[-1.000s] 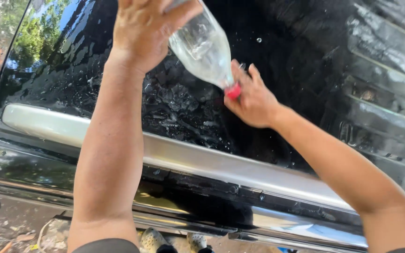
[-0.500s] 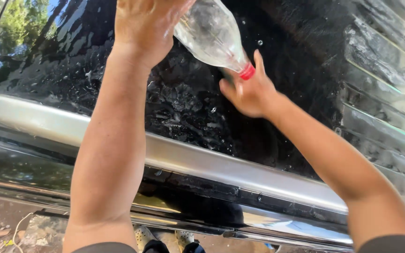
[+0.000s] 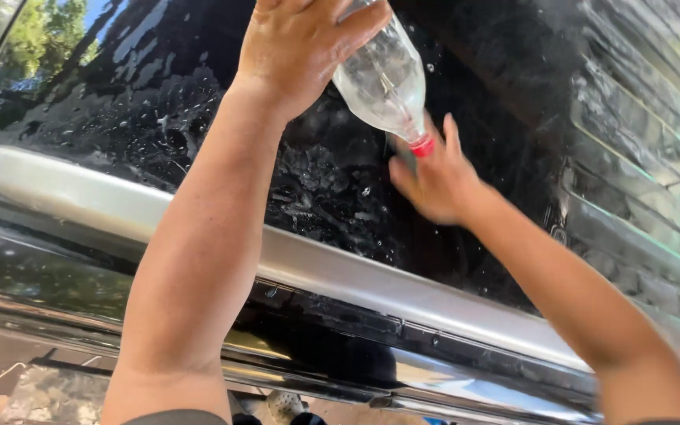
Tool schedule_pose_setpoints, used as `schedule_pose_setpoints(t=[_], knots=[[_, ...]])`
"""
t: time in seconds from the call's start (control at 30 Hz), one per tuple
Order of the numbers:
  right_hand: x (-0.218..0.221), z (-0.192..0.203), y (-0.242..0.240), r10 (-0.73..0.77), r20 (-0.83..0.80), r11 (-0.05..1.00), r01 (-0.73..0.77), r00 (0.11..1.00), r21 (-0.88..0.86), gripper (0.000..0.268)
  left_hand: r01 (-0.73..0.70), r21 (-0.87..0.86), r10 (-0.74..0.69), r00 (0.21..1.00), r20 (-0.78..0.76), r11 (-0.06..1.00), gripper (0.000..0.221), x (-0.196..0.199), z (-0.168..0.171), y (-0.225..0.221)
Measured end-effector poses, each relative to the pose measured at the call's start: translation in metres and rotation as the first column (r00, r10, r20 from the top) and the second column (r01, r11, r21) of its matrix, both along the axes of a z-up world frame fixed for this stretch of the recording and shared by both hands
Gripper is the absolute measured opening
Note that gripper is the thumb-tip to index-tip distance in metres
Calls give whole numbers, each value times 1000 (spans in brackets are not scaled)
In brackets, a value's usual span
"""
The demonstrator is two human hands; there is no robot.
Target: Applying a dark window tint film to the sunroof of a vehicle using water and a squeegee.
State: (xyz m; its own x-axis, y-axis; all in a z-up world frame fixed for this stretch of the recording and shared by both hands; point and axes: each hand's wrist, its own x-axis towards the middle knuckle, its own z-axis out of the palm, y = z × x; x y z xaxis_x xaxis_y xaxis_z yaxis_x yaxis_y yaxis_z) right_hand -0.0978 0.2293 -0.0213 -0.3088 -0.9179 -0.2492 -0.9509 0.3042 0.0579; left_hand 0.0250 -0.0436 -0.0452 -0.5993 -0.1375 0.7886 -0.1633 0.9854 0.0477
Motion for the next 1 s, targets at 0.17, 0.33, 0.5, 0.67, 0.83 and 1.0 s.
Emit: schedule_pose_setpoints(t=[0.17,0.33,0.5,0.67,0.83,1.0], knots=[[8,7,51,383,40,924,-383,923,-24,80,-165,-225,169,986,-3,960,45,-1,14,0],[-36,4,-42,-62,-12,996,63,998,68,47,50,-66,-51,999,-9,997,41,-9,-4,1],[-2,-9,44,214,-3,963,-211,977,-167,70,47,-119,-55,997,-61,992,33,1,3,-2],[-19,-2,47,396,37,918,-396,917,-9,80,-108,-187,78,984,-161,976,34,-1,16,1],[-104,-37,-40,-96,33,986,100,995,-136,43,129,48,-123,987,-107,990,40,-4,2,6],[-20,-4,76,176,-15,981,-177,984,-79,66,1,-48,-9,983,-183,999,38,-2,12,3]])
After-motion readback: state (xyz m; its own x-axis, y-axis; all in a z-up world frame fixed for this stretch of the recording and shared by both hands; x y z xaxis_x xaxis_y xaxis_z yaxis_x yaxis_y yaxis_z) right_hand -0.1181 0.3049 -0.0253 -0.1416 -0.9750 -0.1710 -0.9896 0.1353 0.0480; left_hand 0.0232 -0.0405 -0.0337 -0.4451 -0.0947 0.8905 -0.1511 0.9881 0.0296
